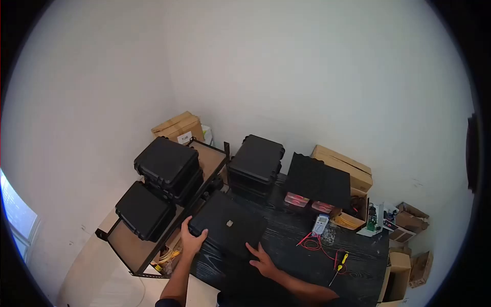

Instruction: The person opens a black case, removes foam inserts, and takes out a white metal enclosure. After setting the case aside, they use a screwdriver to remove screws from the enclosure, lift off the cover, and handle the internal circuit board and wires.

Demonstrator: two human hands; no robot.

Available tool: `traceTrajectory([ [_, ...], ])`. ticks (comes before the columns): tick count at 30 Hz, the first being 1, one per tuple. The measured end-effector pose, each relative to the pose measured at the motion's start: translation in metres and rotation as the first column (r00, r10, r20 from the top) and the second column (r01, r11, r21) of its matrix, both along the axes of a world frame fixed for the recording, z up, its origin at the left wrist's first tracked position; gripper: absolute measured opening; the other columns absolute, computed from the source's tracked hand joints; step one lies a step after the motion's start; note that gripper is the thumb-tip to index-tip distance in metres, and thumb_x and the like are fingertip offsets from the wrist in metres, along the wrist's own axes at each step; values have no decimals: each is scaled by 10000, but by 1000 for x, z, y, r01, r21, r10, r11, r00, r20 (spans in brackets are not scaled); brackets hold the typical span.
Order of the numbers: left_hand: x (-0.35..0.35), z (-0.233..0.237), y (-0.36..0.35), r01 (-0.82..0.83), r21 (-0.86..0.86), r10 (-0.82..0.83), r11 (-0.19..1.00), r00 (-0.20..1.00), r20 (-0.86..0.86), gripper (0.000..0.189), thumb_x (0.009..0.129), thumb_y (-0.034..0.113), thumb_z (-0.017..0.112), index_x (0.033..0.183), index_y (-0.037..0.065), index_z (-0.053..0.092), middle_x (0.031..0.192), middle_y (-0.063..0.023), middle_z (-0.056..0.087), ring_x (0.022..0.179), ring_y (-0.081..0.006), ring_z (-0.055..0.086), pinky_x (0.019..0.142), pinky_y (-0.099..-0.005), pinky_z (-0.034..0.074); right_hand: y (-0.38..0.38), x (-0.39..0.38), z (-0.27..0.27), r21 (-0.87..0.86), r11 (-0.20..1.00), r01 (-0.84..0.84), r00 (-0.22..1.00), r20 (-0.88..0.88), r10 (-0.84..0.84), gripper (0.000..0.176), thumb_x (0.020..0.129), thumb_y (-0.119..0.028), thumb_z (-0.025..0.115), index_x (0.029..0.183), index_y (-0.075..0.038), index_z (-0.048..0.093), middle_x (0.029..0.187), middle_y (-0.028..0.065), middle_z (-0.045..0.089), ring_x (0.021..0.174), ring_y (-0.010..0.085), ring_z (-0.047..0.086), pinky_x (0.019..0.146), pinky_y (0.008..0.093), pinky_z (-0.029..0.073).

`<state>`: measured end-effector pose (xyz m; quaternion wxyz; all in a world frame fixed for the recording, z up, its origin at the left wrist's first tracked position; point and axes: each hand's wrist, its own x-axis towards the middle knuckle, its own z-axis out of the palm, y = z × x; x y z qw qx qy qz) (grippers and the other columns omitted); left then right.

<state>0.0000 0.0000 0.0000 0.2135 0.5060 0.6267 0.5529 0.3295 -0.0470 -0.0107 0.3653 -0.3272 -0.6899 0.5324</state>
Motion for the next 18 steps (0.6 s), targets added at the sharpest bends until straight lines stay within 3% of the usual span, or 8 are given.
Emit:
traceTrajectory([
  [5, 12, -69, -16, 39, -88, -26, 995, 989, 147, 815, 738, 165, 912, 1435, 20, 516, 1259, -179, 619, 1168, -272, 617, 1057, -403, 488, -23, 24, -29, -178, 984, -17, 998, 56, 28, 706, 976, -101, 608, 1646, -179, 399, 1712, 365, 94, 1621, 462, 30, 1315, 491, 28],
  [11, 17, -67, -38, 46, -203, -4, 978, 979, 204, 763, 815, 161, 888, 1461, 19, 508, 1320, -202, 617, 1221, -289, 611, 1107, -409, 463, -21, 33, -44, -164, 983, -88, 996, -17, 86, 679, 982, -75, 584, 1635, -174, 425, 1709, 377, 82, 1623, 460, 15, 1314, 487, 40],
  [14, 7, -83, -51, -19, -305, 3, 952, 999, -53, 726, 879, 176, 842, 1498, 19, 498, 1380, -229, 606, 1278, -329, 596, 1146, -423, 436, -26, 37, -58, -231, 963, -141, 989, -71, 128, 643, 1007, -124, 546, 1637, -165, 422, 1712, 376, 56, 1622, 466, 6, 1314, 484, 44],
  [17, 5, -85, -55, 58, -282, -35, 958, 996, 85, 689, 928, 191, 800, 1517, 13, 491, 1430, -248, 587, 1326, -360, 574, 1175, -440, 412, -28, 44, -64, -401, 907, -129, 991, -89, 102, 604, 1034, -180, 479, 1635, -158, 424, 1714, 376, 32, 1624, 460, -19, 1313, 484, 27],
  [18, 10, -75, -59, 38, -318, -26, 947, 999, 41, 644, 955, 190, 777, 1497, -17, 497, 1444, -257, 576, 1339, -355, 564, 1177, -444, 413, -31, 46, -63, -416, 901, -122, 991, -94, 91, 600, 1038, -196, 465, 1635, -151, 423, 1727, 342, 52, 1626, 455, -26, 1312, 487, 22],
])
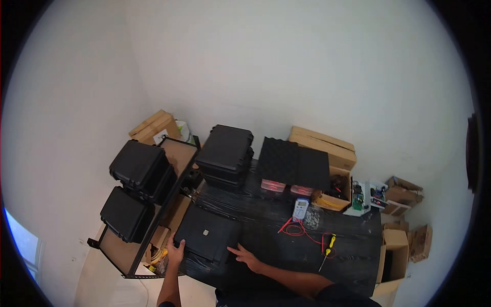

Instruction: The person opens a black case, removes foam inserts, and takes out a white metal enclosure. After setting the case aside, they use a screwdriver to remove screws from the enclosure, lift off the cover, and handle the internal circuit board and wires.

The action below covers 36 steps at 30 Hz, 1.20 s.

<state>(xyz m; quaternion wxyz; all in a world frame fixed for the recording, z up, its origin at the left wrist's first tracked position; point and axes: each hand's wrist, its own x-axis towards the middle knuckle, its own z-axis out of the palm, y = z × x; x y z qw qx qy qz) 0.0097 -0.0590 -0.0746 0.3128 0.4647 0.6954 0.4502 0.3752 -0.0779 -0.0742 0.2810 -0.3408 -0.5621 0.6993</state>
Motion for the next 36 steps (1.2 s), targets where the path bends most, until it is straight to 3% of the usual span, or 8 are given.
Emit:
traceTrajectory([
  [8, 39, 29, -38, 148, -67, -146, 987, 989, 33, 672, 910, 114, 811, 1468, -79, 489, 1420, -269, 589, 1332, -321, 563, 1182, -426, 404, -35, 45, 1, -103, 992, 71, 995, -55, -77, 602, 1058, -281, 437, 1630, -94, 417, 1761, 33, 256, 1638, 392, -37, 1319, 510, 2],
  [11, 54, 24, -57, 216, -79, -218, 973, 976, -15, 714, 867, 91, 829, 1463, -101, 486, 1390, -275, 613, 1307, -313, 585, 1166, -413, 421, -59, 77, 14, -73, 995, 64, 996, -62, -68, 595, 1041, -230, 447, 1628, -132, 433, 1769, 158, 180, 1641, 387, 9, 1318, 461, 104],
  [14, 89, 15, -79, 332, -37, -331, 943, 943, 24, 768, 819, 81, 846, 1464, -121, 481, 1360, -285, 631, 1281, -315, 611, 1143, -405, 443, -97, 128, 13, -136, 982, 129, 987, -75, -140, 597, 1079, -361, 438, 1610, -89, 450, 1748, 47, 292, 1643, 369, -9, 1313, 512, 143],
  [20, 139, -7, -107, 553, 6, -550, 833, 830, -89, 882, 753, 143, 894, 1469, -153, 473, 1360, -338, 634, 1302, -376, 631, 1132, -425, 469, -147, 202, 7, -43, 953, 299, 954, -9, -299, 624, 1051, -405, 473, 1589, -89, 490, 1730, 49, 343, 1648, 319, 84, 1265, 470, 260],
  [23, 169, 7, -111, 649, -65, -651, 758, 743, -155, 874, 743, 203, 906, 1438, -154, 513, 1349, -363, 633, 1289, -413, 648, 1114, -426, 491, -169, 227, 8, -156, 888, 433, 886, -108, -451, 585, 1006, -221, 499, 1571, -70, 512, 1694, 100, 402, 1647, 314, 96, 1305, 442, 128],
  [29, 211, 25, -100, 800, -166, -802, 576, 514, -304, 840, 807, 328, 896, 1432, -116, 553, 1406, -332, 618, 1284, -420, 652, 1084, -419, 529, -196, 262, 36, -106, 792, 601, 794, -34, -607, 588, 1010, -188, 541, 1585, -75, 484, 1686, 124, 405, 1646, 298, 111, 1291, 428, 169],
  [35, 251, 57, -86, 811, -334, -874, 480, 410, -261, 876, 838, 441, 876, 1457, -82, 545, 1442, -294, 607, 1267, -392, 665, 1103, -415, 522, -216, 278, 35, 52, 769, 638, 750, 188, -635, 675, 966, -201, 680, 1599, -125, 460, 1735, 166, 258, 1599, 339, 254, 1262, 453, 279],
  [36, 252, 55, -83, 825, -319, -873, 466, 372, -315, 894, 836, 448, 873, 1473, -75, 527, 1468, -287, 585, 1302, -391, 638, 1124, -420, 503, -218, 275, 42, 262, 783, 564, 716, 318, -622, 715, 948, -226, 706, 1608, -140, 443, 1733, 182, 248, 1591, 362, 260, 1263, 475, 279],
])
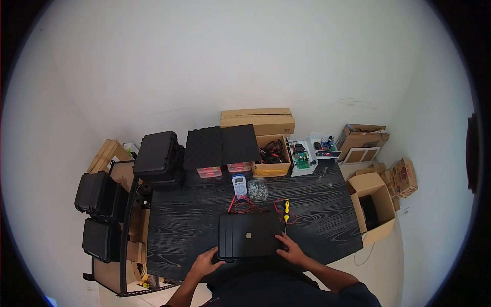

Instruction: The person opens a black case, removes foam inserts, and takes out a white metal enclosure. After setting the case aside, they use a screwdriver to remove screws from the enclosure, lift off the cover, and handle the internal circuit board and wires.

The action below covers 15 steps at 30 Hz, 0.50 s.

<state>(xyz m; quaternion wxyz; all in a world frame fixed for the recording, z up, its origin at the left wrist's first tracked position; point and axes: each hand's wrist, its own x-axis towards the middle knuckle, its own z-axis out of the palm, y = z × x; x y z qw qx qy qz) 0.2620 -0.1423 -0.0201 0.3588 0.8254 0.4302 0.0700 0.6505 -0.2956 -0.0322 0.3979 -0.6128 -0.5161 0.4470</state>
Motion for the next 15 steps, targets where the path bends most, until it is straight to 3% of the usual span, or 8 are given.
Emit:
traceTrajectory([
  [2, 1, -8, 6, 75, 110, -72, 991, 997, -31, 930, 834, 462, 866, 1504, -61, 489, 1521, -273, 540, 1371, -388, 583, 1165, -431, 467, -3, -6, 14, 127, 984, -127, 879, 474, 52, 800, 912, -276, 757, 1625, -168, 411, 1728, 214, 227, 1575, 409, 272, 1264, 520, 278],
  [5, 10, 2, 11, 154, 317, -207, 936, 969, 138, 968, 812, 467, 872, 1554, 19, 441, 1633, -255, 392, 1522, -432, 378, 1208, -502, 410, 6, -14, 44, 96, 890, -445, 616, 754, 226, 911, 854, -257, 800, 1648, -252, 352, 1718, 179, 257, 1552, 398, 327, 1199, 599, 363],
  [8, 30, 7, 7, 386, 345, -346, 855, 922, -174, 995, 771, 432, 906, 1575, 94, 427, 1707, -239, 233, 1582, -495, 184, 1207, -571, 395, 12, -31, 32, -45, 869, -492, 359, 900, 249, 937, 836, -232, 787, 1655, -288, 333, 1713, 147, 281, 1554, 369, 335, 1159, 695, 360],
  [11, 34, -28, 1, 278, 309, -281, 910, 959, -38, 1006, 754, 372, 929, 1586, 132, 418, 1719, -236, 193, 1595, -515, 96, 1215, -599, 381, 12, -37, 3, 64, 886, -459, 327, 940, 102, 857, 882, -209, 720, 1646, -309, 345, 1699, 138, 310, 1549, 362, 347, 1119, 753, 365],
  [15, 32, -34, -3, 260, 276, -264, 926, 964, -21, 1019, 744, 304, 940, 1592, 130, 403, 1720, -240, 174, 1598, -508, 90, 1227, -588, 380, 11, -39, -12, 119, 883, -454, 335, 941, 45, 789, 924, -204, 669, 1639, -313, 353, 1685, 154, 328, 1528, 416, 361, 1073, 783, 394],
])
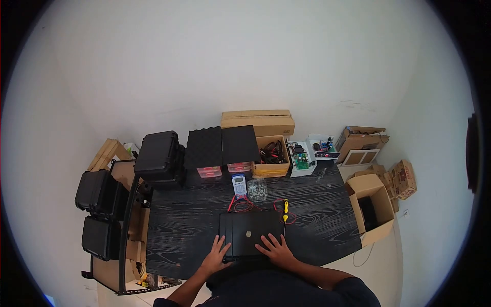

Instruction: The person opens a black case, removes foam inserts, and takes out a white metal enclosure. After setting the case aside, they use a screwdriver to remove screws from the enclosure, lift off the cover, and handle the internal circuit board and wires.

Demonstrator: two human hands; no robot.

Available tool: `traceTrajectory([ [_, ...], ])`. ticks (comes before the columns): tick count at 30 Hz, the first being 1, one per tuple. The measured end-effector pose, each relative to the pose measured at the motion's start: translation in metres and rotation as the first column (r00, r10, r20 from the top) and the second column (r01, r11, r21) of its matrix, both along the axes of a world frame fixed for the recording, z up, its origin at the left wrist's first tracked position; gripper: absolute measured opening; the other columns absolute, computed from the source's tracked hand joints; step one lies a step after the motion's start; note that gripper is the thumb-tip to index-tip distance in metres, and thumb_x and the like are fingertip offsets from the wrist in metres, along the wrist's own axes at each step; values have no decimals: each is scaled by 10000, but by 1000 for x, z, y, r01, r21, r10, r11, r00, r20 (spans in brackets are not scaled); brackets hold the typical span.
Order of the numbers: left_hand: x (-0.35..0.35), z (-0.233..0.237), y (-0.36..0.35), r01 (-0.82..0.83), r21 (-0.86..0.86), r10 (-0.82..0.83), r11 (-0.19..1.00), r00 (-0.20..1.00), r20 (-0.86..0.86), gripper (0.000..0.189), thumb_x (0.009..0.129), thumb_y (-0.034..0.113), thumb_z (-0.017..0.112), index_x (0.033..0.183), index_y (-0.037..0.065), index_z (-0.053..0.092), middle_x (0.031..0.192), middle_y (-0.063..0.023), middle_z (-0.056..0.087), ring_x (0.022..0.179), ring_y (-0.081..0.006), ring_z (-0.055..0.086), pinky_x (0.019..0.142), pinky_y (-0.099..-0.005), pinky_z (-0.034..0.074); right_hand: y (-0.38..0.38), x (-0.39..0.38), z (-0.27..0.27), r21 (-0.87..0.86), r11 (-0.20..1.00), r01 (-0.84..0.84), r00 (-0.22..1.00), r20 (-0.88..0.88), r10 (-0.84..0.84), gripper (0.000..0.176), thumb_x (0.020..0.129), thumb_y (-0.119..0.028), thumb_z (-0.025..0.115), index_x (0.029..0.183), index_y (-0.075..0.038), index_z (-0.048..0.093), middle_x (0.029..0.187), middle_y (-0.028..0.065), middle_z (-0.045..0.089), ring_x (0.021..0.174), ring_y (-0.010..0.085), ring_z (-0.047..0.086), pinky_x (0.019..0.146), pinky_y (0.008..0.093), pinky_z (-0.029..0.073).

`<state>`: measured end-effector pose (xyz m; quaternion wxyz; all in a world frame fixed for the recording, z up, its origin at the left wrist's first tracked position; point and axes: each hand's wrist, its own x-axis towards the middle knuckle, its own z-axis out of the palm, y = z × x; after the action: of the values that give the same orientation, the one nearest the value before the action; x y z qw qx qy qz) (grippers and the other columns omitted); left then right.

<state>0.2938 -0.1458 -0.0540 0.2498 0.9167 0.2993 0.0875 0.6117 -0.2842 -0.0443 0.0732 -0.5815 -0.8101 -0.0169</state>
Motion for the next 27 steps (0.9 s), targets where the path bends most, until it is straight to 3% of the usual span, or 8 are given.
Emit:
traceTrajectory([
  [5, -2, -3, 1, 22, 7, -22, 1000, 1000, -7, 1042, 725, 289, 946, 1595, 126, 397, 1724, -256, 142, 1599, -512, 74, 1210, -593, 401, 4, 1, 2, -11, 999, -39, 998, 50, 39, 830, 893, -222, 704, 1640, -293, 349, 1671, 208, 324, 1497, 533, 354, 1055, 820, 379],
  [11, 0, 15, 0, 57, -25, -59, 998, 995, -84, 1171, 667, 457, 944, 1639, 159, 362, 1752, -237, 80, 1610, -497, 47, 1203, -597, 396, 8, 8, 2, 37, 996, -82, 990, 115, 77, 919, 859, -317, 774, 1653, -237, 319, 1668, 274, 285, 1498, 580, 318, 1058, 830, 358],
  [14, -3, 16, 1, 61, -60, -64, 996, 997, -42, 1157, 666, 544, 918, 1634, 180, 398, 1763, -215, 84, 1612, -490, 60, 1203, -601, 388, 3, -1, 46, -297, 953, -53, 993, 86, 82, 1081, 770, -441, 869, 1660, -225, 295, 1687, 278, 241, 1537, 555, 264, 1087, 833, 313],
  [17, -4, 11, 1, 48, 19, -48, 999, 998, 44, 1127, 669, 580, 908, 1616, 185, 443, 1759, -199, 155, 1605, -495, 115, 1206, -601, 378, 5, 12, 37, -302, 941, -153, 988, -19, 154, 1223, 678, -515, 928, 1665, -211, 272, 1713, 264, 185, 1572, 509, 221, 1106, 843, 262],
  [20, -4, 21, 5, 48, 146, -65, 988, 991, 118, 1087, 647, 569, 924, 1570, 166, 516, 1712, -205, 307, 1583, -483, 233, 1208, -597, 375, 9, 21, 67, -324, 919, -226, 974, -63, 217, 1145, 696, -442, 917, 1650, -194, 334, 1708, 215, 259, 1592, 407, 249, 1141, 809, 256],
  [23, 5, 56, 17, -11, 132, -25, 991, 963, 268, 927, 676, 491, 933, 1466, 119, 618, 1593, -201, 504, 1519, -450, 402, 1212, -576, 379, 16, 44, 83, -182, 937, -298, 938, -239, 252, 1041, 725, -393, 896, 1613, -185, 394, 1650, 148, 416, 1530, 356, 397, 1167, 685, 363],
  [26, 27, 80, 41, -143, -98, 173, 985, 831, 529, 708, 730, 379, 920, 1323, 63, 695, 1449, -199, 640, 1453, -424, 506, 1216, -557, 383, 40, 68, 102, 10, 990, -139, 879, -459, 128, 896, 742, -328, 883, 1534, -161, 499, 1528, 90, 574, 1394, 316, 566, 1132, 538, 471],
  [27, 41, 93, 50, -213, -144, 257, 966, 766, 589, 487, 844, 262, 842, 1248, 23, 711, 1340, -182, 708, 1365, -383, 600, 1189, -485, 421, 50, 71, 110, 20, 999, 39, 826, -563, -21, 789, 742, -287, 891, 1436, -117, 556, 1480, 117, 606, 1319, 346, 612, 1093, 502, 502],
])
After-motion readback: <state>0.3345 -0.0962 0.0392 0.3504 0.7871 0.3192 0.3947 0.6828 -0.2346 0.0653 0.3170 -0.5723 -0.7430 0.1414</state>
